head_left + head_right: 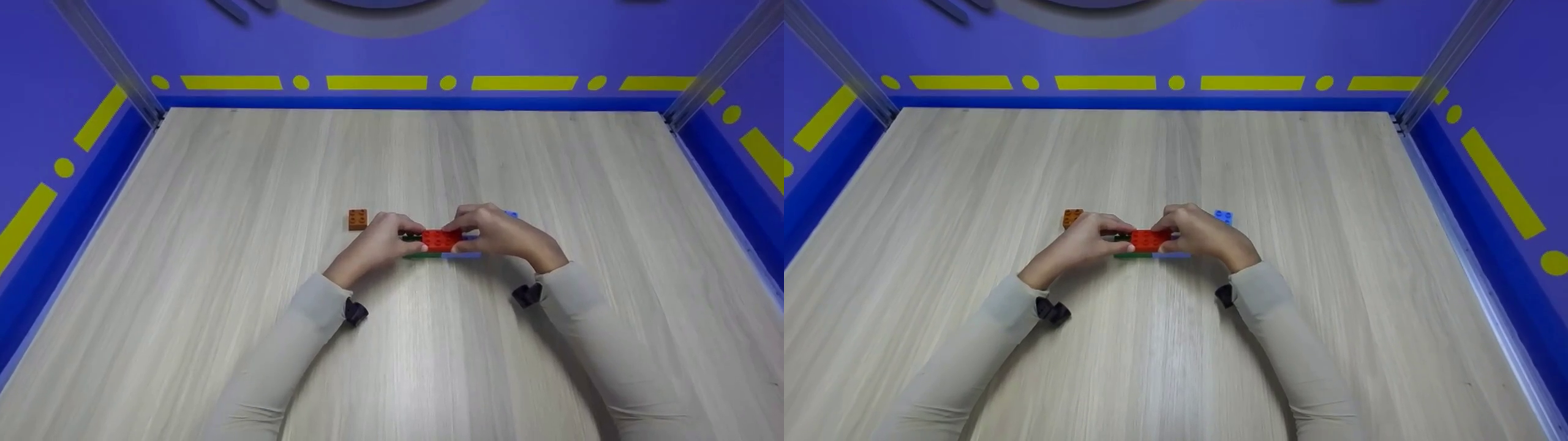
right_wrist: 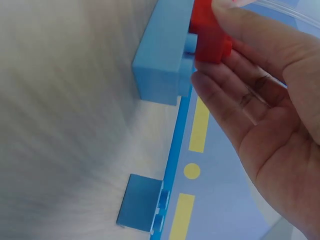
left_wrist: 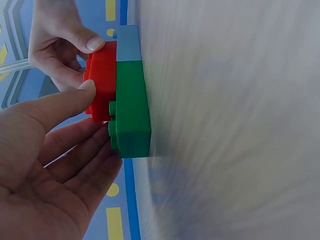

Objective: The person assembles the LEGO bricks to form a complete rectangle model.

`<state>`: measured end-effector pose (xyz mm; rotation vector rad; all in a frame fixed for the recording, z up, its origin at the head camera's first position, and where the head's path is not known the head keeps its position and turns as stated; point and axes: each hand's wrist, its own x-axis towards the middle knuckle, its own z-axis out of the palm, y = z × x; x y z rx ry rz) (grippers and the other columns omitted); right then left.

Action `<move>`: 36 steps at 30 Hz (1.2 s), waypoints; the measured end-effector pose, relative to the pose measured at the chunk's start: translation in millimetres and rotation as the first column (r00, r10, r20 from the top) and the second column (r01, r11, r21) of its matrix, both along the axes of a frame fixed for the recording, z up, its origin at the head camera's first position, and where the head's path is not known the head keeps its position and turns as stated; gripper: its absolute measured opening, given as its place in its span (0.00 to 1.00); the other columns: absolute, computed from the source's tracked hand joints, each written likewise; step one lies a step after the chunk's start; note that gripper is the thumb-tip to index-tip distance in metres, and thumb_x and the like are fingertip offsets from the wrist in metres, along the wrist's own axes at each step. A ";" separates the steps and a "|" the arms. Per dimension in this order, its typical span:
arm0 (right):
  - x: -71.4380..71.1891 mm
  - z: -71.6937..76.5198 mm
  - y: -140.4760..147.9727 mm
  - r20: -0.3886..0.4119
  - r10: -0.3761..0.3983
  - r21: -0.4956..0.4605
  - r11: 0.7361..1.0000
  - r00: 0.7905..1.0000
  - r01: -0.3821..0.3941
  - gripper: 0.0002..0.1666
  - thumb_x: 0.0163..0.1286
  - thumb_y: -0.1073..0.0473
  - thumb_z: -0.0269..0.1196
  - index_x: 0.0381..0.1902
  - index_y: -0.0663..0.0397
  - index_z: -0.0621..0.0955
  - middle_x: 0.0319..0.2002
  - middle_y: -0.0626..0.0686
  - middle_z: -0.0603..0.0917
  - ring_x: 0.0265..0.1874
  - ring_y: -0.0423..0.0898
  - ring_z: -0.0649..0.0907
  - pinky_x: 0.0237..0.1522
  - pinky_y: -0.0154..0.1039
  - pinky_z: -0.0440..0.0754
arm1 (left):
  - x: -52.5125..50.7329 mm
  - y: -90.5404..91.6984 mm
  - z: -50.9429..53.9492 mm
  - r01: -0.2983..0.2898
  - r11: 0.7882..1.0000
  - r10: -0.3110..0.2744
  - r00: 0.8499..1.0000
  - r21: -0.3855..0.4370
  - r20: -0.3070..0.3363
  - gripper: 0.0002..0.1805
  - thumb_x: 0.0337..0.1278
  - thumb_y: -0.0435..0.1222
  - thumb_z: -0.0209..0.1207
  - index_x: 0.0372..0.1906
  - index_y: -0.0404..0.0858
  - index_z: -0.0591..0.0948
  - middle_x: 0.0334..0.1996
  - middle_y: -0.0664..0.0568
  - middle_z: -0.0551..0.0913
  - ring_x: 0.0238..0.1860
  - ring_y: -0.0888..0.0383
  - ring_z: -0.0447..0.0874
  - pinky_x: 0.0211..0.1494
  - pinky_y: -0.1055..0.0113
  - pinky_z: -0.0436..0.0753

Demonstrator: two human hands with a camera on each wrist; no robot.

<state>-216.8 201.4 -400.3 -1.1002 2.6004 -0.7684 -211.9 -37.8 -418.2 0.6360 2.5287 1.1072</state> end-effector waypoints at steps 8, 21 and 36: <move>-1.4 1.4 2.3 0.003 0.024 0.031 0.999 1.000 -0.024 0.18 0.60 0.59 0.69 0.50 0.54 0.85 0.41 0.50 0.82 0.44 0.47 0.84 0.42 0.40 0.84 | 1.3 0.9 0.2 -0.001 1.000 0.001 1.000 -0.010 0.003 0.18 0.57 0.39 0.65 0.53 0.39 0.84 0.50 0.50 0.85 0.50 0.58 0.81 0.57 0.62 0.78; 0.0 2.9 1.7 -0.008 0.016 0.040 0.999 1.000 -0.015 0.20 0.59 0.59 0.70 0.50 0.54 0.84 0.44 0.50 0.83 0.45 0.46 0.83 0.43 0.40 0.84 | -0.1 2.7 3.1 -0.018 0.999 0.019 0.999 -0.039 0.039 0.20 0.56 0.39 0.66 0.54 0.39 0.83 0.51 0.49 0.85 0.50 0.56 0.80 0.56 0.62 0.78; 0.2 0.2 3.8 -0.009 0.025 0.004 1.000 1.000 -0.025 0.20 0.59 0.59 0.70 0.51 0.55 0.84 0.45 0.50 0.84 0.46 0.46 0.83 0.44 0.42 0.83 | -0.5 3.0 3.1 -0.017 1.000 0.017 0.999 -0.026 0.037 0.19 0.55 0.39 0.66 0.52 0.39 0.84 0.49 0.49 0.86 0.50 0.57 0.81 0.54 0.63 0.79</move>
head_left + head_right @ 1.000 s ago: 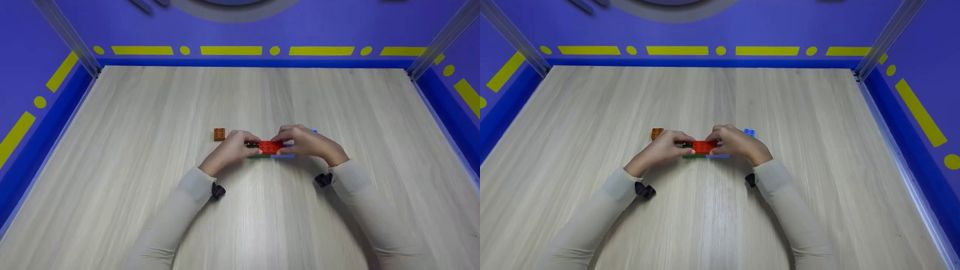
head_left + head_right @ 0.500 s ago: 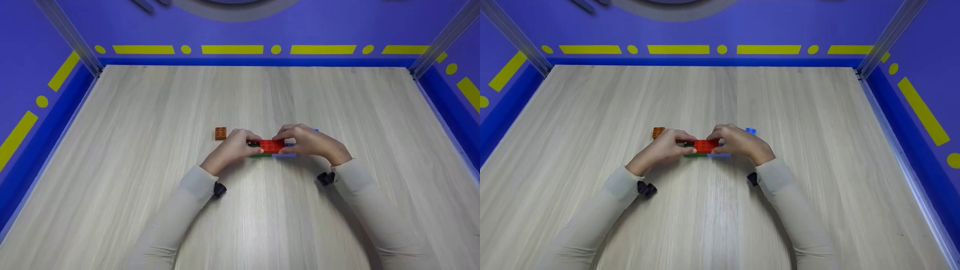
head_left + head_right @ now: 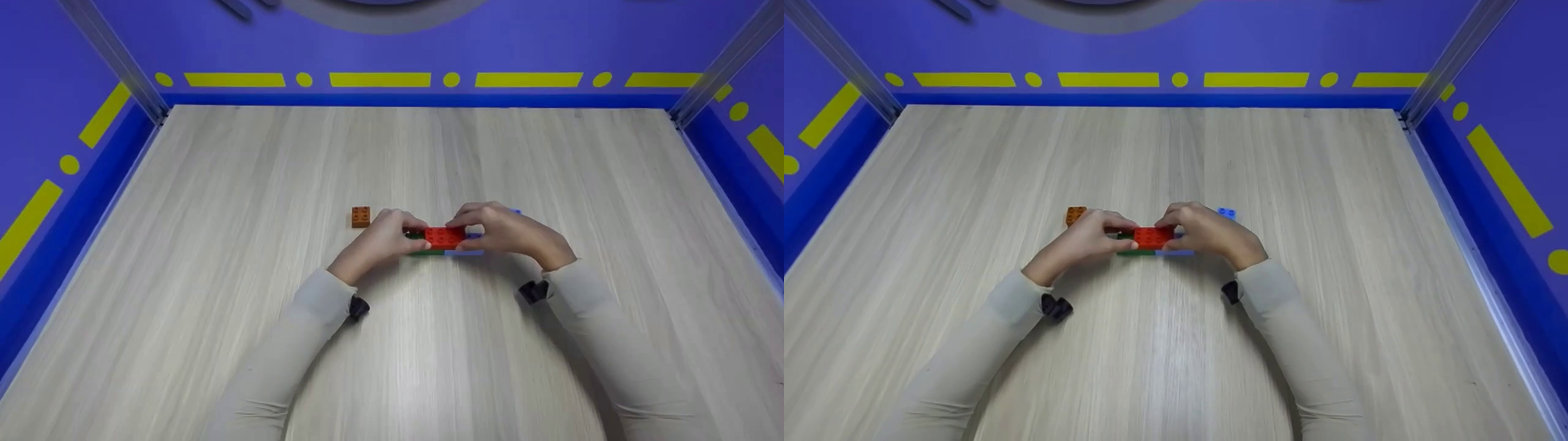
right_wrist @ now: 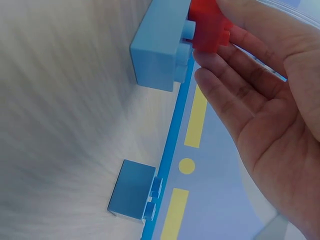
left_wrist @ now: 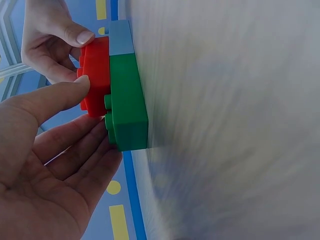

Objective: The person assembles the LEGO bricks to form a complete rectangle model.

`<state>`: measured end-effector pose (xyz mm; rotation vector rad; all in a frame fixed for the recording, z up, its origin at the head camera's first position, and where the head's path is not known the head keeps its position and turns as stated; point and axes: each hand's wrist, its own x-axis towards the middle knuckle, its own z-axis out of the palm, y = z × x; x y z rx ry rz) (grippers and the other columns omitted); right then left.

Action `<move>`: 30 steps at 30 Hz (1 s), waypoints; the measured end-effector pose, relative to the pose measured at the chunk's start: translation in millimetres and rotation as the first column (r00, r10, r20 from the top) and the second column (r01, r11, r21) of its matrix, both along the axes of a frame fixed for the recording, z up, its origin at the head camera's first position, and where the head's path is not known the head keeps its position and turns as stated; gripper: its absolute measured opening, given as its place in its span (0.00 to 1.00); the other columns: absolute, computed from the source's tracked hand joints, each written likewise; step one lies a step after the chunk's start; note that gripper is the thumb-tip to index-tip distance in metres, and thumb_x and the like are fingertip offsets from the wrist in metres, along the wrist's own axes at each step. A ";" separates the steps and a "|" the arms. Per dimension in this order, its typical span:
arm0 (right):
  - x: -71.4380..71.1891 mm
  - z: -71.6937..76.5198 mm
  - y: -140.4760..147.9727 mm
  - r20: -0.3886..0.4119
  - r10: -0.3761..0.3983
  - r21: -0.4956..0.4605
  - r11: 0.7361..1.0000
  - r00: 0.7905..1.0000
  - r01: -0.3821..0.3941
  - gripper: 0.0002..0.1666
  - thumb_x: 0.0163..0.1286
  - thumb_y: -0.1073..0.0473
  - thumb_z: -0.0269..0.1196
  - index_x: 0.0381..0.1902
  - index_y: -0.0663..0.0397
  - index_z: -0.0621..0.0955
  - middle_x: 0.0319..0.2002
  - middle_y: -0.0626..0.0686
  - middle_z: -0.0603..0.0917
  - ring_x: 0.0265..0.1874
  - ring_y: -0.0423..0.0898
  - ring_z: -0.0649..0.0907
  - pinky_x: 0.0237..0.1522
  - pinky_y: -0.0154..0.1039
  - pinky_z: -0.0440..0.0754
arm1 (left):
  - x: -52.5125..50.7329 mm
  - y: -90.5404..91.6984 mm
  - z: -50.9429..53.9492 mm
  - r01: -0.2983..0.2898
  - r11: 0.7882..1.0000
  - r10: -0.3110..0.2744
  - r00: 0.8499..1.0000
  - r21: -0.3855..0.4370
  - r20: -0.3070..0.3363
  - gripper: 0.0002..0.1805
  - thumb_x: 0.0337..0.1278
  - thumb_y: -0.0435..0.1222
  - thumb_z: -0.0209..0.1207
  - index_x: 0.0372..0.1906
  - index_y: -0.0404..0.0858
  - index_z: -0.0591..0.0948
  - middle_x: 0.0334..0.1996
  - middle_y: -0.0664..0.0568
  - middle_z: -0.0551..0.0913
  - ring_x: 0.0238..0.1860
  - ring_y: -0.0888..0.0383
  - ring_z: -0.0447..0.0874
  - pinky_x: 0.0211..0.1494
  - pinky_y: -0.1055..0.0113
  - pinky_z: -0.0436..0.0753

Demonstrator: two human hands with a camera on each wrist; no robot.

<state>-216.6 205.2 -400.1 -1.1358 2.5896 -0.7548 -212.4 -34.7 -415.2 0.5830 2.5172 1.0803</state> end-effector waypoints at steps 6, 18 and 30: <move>0.3 1.3 2.8 0.003 -0.012 -0.002 1.000 1.000 0.012 0.22 0.59 0.58 0.70 0.52 0.57 0.83 0.46 0.51 0.84 0.47 0.48 0.84 0.45 0.43 0.83 | 0.6 0.1 -0.3 -0.001 1.000 0.001 1.000 -0.007 0.009 0.19 0.56 0.39 0.66 0.53 0.39 0.83 0.50 0.50 0.85 0.51 0.58 0.81 0.55 0.63 0.79; -4.6 10.2 15.6 0.016 -0.091 -0.027 0.995 0.996 0.092 0.24 0.61 0.58 0.69 0.55 0.60 0.81 0.51 0.58 0.83 0.52 0.55 0.81 0.52 0.52 0.80 | 0.8 0.6 -0.4 -0.026 0.999 0.027 0.999 -0.021 0.029 0.20 0.57 0.39 0.65 0.54 0.40 0.83 0.51 0.50 0.84 0.50 0.58 0.80 0.56 0.64 0.79; -9.2 13.8 36.3 -0.032 -0.180 -0.023 0.984 0.983 0.179 0.27 0.60 0.56 0.69 0.57 0.59 0.80 0.54 0.57 0.82 0.56 0.55 0.78 0.58 0.53 0.75 | 3.0 1.4 0.5 -0.036 0.999 0.037 0.998 -0.021 0.044 0.21 0.57 0.39 0.65 0.56 0.38 0.82 0.53 0.50 0.84 0.54 0.57 0.79 0.58 0.63 0.78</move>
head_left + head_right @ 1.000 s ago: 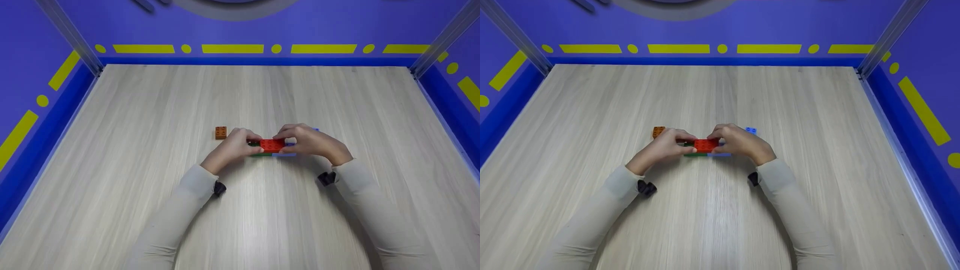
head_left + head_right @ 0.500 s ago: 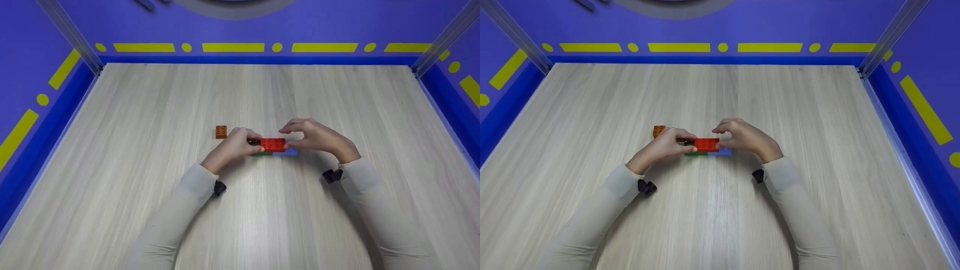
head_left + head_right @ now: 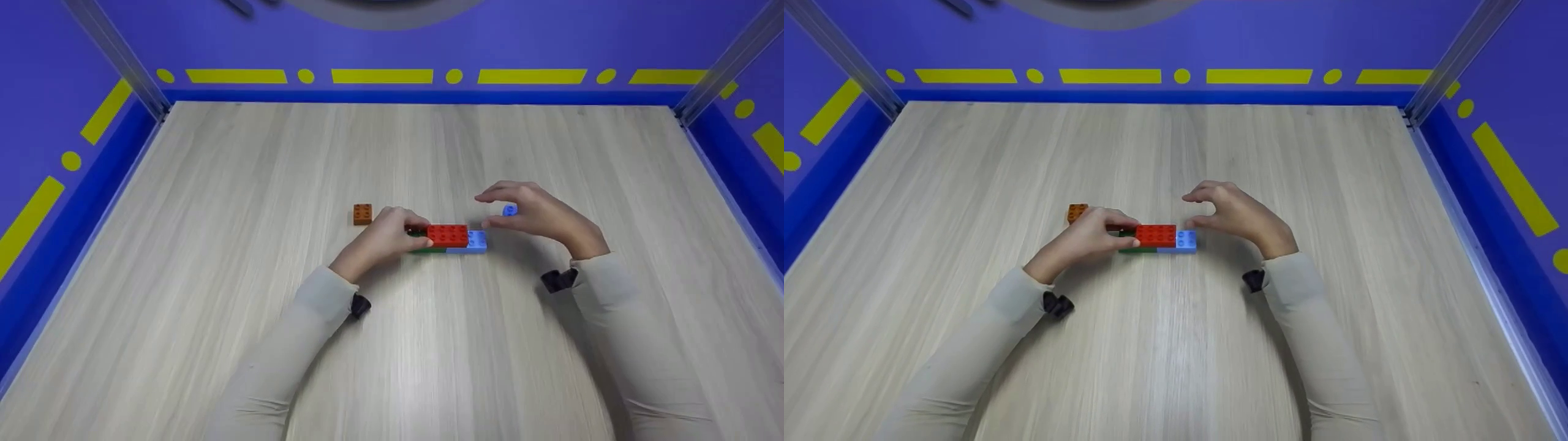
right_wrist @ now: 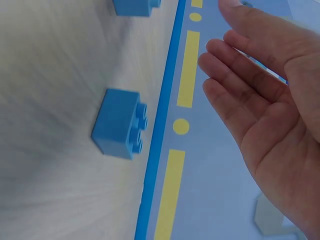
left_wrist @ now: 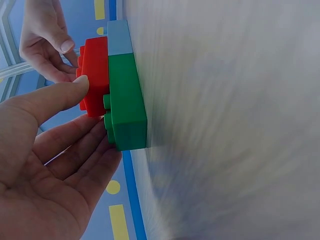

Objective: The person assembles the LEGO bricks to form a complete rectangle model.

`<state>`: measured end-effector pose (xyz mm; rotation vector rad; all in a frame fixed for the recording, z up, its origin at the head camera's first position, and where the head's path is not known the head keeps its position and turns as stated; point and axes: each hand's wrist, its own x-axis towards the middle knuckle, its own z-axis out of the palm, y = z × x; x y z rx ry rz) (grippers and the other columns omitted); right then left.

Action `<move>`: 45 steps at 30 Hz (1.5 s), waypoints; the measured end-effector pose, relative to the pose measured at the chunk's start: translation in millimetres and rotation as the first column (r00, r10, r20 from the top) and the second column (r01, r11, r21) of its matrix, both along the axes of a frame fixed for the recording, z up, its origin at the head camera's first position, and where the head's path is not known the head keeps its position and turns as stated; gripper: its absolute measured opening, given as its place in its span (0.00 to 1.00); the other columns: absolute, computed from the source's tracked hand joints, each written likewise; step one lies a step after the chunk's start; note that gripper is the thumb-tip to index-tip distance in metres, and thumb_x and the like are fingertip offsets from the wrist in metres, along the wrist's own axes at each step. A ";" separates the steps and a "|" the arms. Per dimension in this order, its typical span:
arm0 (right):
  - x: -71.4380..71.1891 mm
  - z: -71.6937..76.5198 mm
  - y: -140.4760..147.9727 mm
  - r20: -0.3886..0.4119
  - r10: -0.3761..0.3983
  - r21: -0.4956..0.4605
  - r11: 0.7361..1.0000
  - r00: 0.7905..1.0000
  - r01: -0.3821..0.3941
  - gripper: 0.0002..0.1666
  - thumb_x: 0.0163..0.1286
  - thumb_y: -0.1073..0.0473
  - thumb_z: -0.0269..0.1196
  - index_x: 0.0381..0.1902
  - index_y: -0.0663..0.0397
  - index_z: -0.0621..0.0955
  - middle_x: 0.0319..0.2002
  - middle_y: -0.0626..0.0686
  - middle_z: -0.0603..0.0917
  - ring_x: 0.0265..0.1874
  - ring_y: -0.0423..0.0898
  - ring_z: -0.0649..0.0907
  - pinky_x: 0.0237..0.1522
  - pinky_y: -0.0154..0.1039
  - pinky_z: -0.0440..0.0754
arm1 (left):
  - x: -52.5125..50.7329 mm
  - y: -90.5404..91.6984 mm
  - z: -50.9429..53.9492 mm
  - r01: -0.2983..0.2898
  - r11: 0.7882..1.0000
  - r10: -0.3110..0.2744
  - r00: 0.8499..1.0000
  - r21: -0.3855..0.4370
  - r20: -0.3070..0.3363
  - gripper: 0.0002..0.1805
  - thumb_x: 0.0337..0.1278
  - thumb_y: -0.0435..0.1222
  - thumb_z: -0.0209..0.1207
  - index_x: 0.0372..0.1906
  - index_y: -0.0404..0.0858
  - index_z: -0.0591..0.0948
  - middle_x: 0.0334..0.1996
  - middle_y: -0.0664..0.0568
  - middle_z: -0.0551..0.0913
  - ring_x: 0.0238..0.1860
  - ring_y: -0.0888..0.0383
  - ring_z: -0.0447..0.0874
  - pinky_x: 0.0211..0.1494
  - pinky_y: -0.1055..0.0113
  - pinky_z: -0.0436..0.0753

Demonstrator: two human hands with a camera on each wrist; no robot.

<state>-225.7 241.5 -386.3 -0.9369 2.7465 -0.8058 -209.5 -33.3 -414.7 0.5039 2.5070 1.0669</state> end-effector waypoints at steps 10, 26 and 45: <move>-4.0 -1.0 16.0 0.010 -0.045 0.030 0.999 0.999 0.044 0.26 0.62 0.59 0.67 0.58 0.60 0.79 0.57 0.59 0.80 0.58 0.57 0.77 0.58 0.56 0.75 | -1.2 -0.3 -0.2 0.011 1.000 -0.011 1.000 -0.006 -0.009 0.21 0.57 0.39 0.65 0.56 0.39 0.82 0.53 0.50 0.83 0.54 0.57 0.79 0.58 0.63 0.77; -9.8 -6.9 34.6 0.089 -0.152 0.103 0.984 0.984 0.143 0.27 0.62 0.61 0.67 0.59 0.59 0.78 0.59 0.59 0.78 0.61 0.59 0.73 0.62 0.57 0.70 | -0.1 -0.3 -1.0 -0.002 1.000 0.002 1.000 -0.019 0.007 0.21 0.57 0.40 0.65 0.57 0.40 0.81 0.54 0.51 0.83 0.55 0.57 0.78 0.59 0.63 0.77; -12.4 -14.7 46.5 0.171 -0.171 0.140 0.979 0.970 0.148 0.27 0.62 0.63 0.66 0.60 0.63 0.77 0.58 0.63 0.78 0.59 0.60 0.75 0.62 0.60 0.69 | -0.8 -1.0 -0.1 0.004 1.000 -0.004 1.000 -0.017 0.012 0.21 0.57 0.39 0.65 0.57 0.40 0.81 0.54 0.51 0.83 0.54 0.57 0.78 0.58 0.64 0.77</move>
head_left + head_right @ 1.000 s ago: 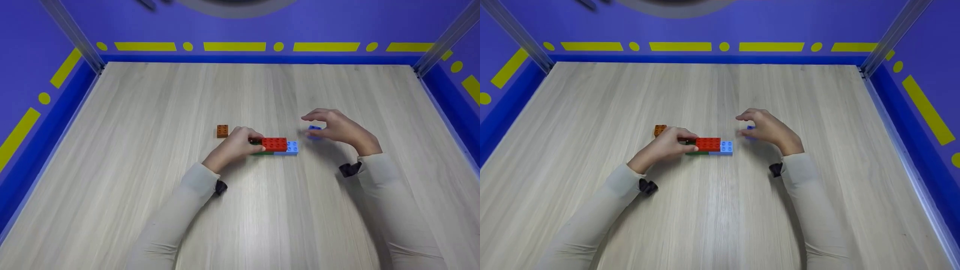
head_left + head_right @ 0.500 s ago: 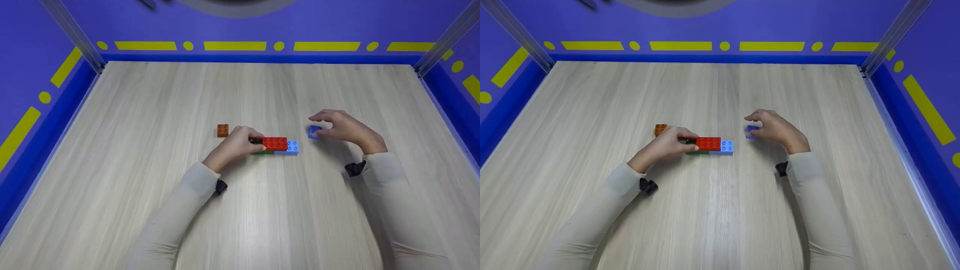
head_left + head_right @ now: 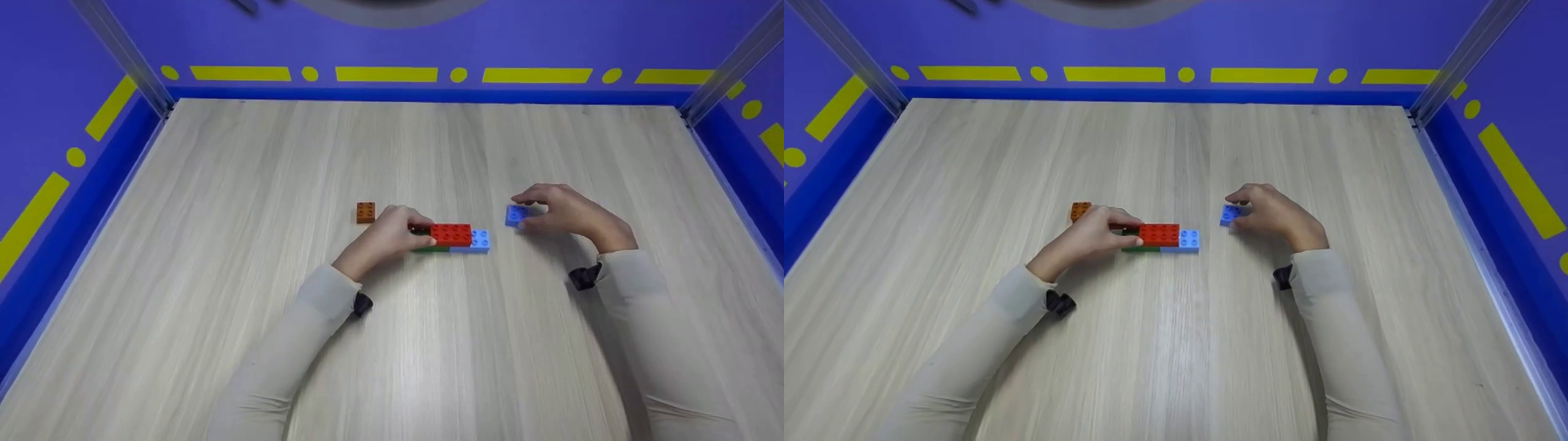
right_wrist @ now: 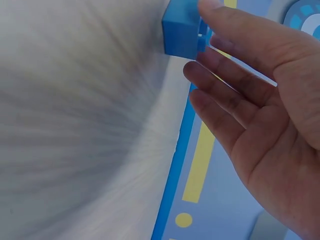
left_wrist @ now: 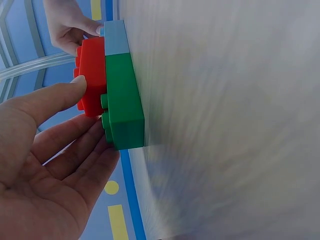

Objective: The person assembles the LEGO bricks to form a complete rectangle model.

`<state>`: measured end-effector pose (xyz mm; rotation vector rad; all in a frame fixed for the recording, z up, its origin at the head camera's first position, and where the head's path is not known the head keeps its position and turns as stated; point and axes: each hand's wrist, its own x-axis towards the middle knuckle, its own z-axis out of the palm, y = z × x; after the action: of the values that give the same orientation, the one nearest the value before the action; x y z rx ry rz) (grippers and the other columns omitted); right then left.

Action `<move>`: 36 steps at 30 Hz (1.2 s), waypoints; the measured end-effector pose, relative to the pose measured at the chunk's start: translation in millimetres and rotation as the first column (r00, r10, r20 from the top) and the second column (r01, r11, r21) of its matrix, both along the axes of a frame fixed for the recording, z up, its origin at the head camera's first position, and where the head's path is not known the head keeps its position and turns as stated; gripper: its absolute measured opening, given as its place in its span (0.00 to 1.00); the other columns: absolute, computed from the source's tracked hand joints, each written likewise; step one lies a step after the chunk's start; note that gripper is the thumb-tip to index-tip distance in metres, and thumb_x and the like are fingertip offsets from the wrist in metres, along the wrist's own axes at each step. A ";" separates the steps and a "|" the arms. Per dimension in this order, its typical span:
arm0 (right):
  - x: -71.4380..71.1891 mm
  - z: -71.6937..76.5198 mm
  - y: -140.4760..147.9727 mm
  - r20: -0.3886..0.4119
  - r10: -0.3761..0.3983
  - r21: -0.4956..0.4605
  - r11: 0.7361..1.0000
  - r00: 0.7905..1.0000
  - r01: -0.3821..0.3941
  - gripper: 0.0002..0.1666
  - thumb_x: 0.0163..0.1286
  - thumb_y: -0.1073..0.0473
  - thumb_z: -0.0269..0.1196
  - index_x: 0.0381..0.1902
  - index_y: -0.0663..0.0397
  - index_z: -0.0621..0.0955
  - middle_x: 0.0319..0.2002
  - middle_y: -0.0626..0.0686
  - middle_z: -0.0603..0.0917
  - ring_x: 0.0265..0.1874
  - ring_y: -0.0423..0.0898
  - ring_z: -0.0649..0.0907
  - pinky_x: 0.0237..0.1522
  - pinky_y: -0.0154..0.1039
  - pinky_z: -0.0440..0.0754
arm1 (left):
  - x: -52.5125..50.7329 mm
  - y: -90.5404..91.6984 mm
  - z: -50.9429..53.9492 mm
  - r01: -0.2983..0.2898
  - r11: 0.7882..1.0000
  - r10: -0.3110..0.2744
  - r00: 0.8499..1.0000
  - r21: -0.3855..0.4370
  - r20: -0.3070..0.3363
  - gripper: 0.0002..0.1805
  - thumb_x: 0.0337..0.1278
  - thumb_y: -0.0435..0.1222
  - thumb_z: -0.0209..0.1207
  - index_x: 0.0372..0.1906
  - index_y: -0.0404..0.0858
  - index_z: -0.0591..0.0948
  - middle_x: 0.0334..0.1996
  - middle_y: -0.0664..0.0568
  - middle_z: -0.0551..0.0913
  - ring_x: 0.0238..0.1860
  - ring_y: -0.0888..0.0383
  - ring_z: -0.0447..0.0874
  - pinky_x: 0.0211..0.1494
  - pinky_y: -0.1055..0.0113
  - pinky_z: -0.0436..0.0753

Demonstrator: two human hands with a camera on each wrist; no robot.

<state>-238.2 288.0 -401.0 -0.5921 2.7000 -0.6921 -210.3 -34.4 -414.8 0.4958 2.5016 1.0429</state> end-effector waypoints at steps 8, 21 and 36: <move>0.4 -3.6 3.1 0.002 0.004 0.015 1.000 1.000 -0.004 0.29 0.60 0.61 0.68 0.59 0.62 0.77 0.57 0.63 0.79 0.57 0.59 0.77 0.60 0.58 0.72 | -0.7 0.8 -0.2 -0.002 1.000 0.002 1.000 -0.001 0.005 0.21 0.57 0.39 0.65 0.57 0.40 0.81 0.54 0.51 0.83 0.54 0.58 0.78 0.59 0.64 0.77; 1.3 -6.7 5.1 -0.004 0.022 0.022 1.000 1.000 -0.022 0.27 0.61 0.61 0.68 0.58 0.63 0.78 0.56 0.62 0.79 0.55 0.58 0.77 0.59 0.56 0.73 | -0.2 -0.5 -0.7 0.010 0.999 -0.009 1.000 0.031 -0.023 0.20 0.56 0.38 0.66 0.55 0.39 0.82 0.51 0.50 0.84 0.52 0.58 0.80 0.56 0.65 0.78; 0.7 -5.7 5.5 0.001 0.020 0.009 1.000 1.000 -0.020 0.25 0.62 0.63 0.67 0.57 0.63 0.78 0.56 0.62 0.80 0.55 0.58 0.78 0.59 0.56 0.74 | 0.3 -0.5 -0.5 0.010 1.000 -0.009 1.000 0.019 -0.012 0.21 0.57 0.39 0.65 0.56 0.39 0.82 0.52 0.50 0.84 0.53 0.58 0.80 0.56 0.65 0.78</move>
<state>-237.5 293.5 -406.7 -0.6150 2.6910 -0.6752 -210.0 -34.8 -415.3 0.5201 2.4991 1.0642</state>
